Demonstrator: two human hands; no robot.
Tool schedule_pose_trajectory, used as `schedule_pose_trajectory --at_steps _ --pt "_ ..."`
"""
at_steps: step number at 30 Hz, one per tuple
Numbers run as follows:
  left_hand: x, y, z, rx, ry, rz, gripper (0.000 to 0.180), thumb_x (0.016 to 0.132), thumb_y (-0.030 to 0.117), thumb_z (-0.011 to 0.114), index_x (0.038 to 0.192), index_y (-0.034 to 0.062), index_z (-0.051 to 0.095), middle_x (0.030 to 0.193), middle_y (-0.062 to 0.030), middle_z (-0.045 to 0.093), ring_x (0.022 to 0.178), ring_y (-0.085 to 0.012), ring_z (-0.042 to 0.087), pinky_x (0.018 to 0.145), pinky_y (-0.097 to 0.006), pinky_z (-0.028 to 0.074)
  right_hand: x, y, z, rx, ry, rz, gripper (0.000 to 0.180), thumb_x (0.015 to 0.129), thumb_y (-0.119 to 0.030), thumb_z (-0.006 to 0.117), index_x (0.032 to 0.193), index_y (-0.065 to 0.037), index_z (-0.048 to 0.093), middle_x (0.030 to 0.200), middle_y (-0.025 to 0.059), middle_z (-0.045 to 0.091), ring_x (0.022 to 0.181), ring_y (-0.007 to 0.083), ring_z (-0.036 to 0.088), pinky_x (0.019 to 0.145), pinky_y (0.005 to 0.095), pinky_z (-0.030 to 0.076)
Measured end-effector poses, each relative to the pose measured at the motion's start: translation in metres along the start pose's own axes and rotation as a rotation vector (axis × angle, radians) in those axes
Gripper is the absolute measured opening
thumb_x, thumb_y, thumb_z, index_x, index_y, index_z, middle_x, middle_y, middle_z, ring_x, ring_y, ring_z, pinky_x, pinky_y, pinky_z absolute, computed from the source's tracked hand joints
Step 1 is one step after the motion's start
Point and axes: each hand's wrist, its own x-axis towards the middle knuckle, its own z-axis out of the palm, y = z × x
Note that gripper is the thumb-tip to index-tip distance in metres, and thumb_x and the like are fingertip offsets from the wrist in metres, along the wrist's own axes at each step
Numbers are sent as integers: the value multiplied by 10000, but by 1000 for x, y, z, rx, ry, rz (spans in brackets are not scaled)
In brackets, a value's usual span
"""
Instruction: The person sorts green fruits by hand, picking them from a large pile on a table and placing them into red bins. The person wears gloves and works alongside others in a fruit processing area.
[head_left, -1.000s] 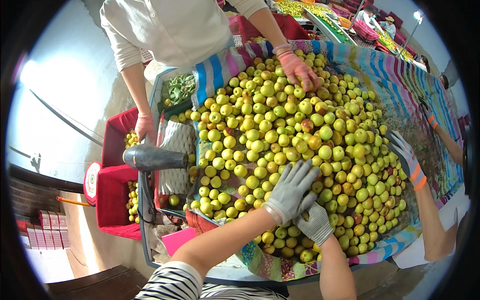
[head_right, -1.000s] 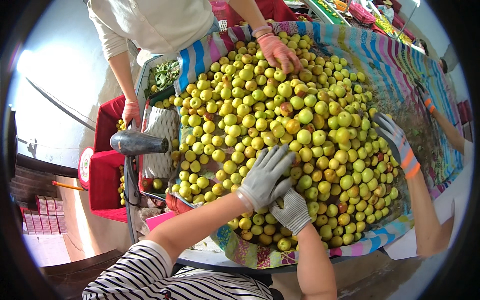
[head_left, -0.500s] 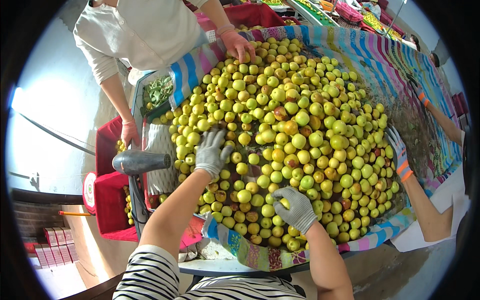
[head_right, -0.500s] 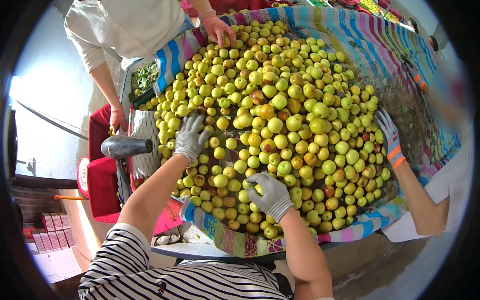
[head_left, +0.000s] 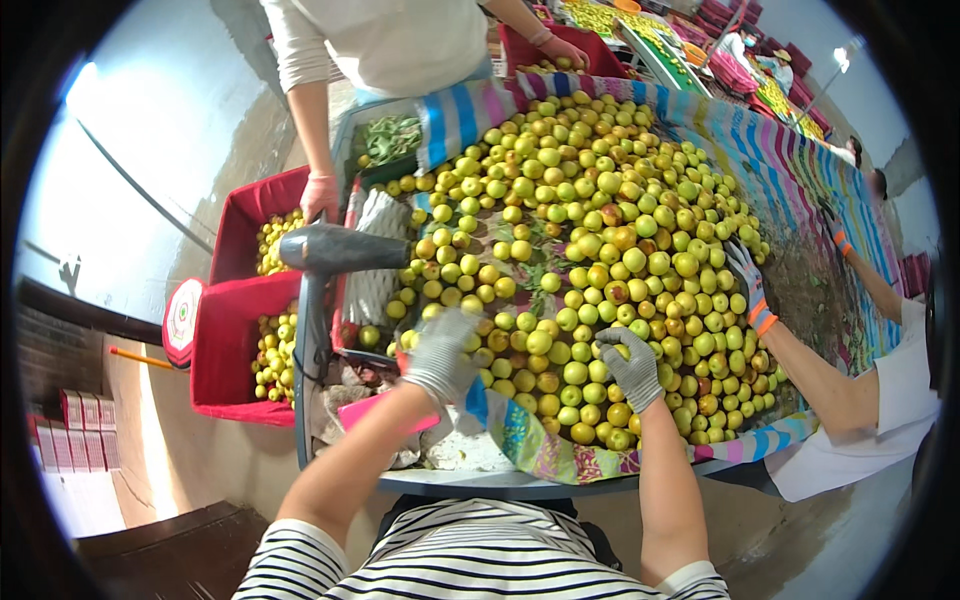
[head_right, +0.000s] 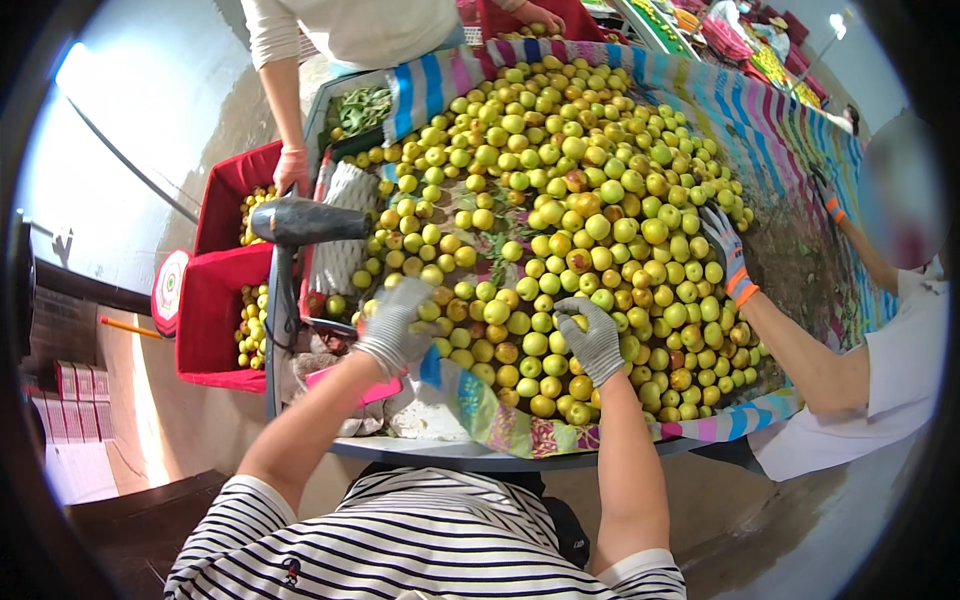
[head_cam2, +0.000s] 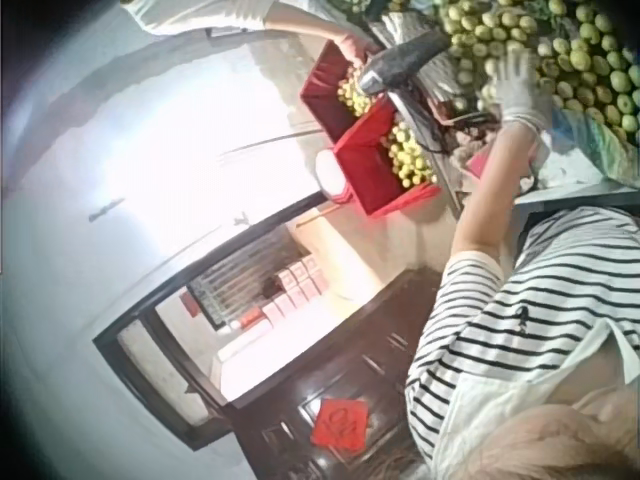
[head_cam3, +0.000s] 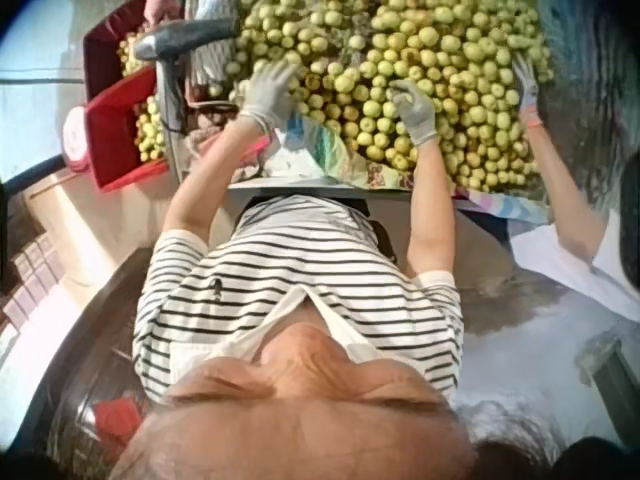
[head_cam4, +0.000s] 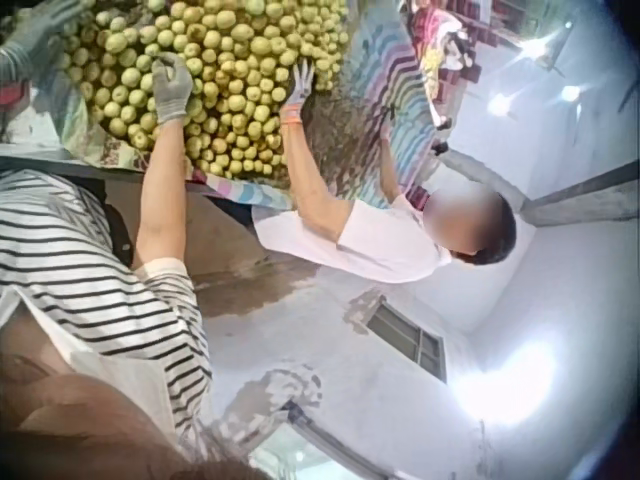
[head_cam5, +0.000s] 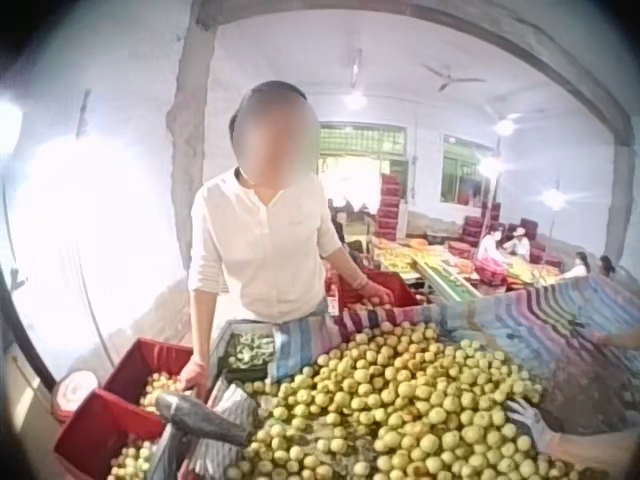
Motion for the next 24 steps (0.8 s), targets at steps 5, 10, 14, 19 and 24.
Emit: schedule_pose_trajectory --at_steps 5,10,14,19,24 --pt "-9 67 39 -163 -349 480 290 836 274 618 1079 125 672 1171 -58 605 1185 -261 513 1044 -444 348 4 5 18 147 72 24 218 859 -168 640 998 -3 670 922 55 680 798 104 645 630 240 538" --pt "11 37 39 -80 -465 497 202 779 286 675 947 185 726 1299 -46 535 1207 -265 487 1061 -426 339 -6 -16 36 127 123 166 205 866 -190 647 999 -38 682 932 29 672 733 81 617 501 229 527" --pt "24 -10 23 -182 -468 545 148 759 293 708 875 206 741 1428 -65 461 1282 -286 451 1102 -446 304 -22 -22 54 264 146 202 186 871 -166 634 995 -35 679 923 32 678 770 84 631 507 230 539" --pt "19 -59 -6 -21 -291 385 191 725 245 736 881 134 733 1271 -98 596 1268 -319 472 1083 -492 330 -24 -16 56 356 28 122 181 872 -116 624 1003 2 663 907 59 684 768 91 634 675 232 540" --pt "37 -46 -4 -228 68 155 366 780 128 688 1139 76 640 1278 -175 573 1143 -368 559 980 -432 454 -17 -12 50 206 37 111 172 845 -120 648 973 -9 679 887 66 697 806 138 659 730 267 542"
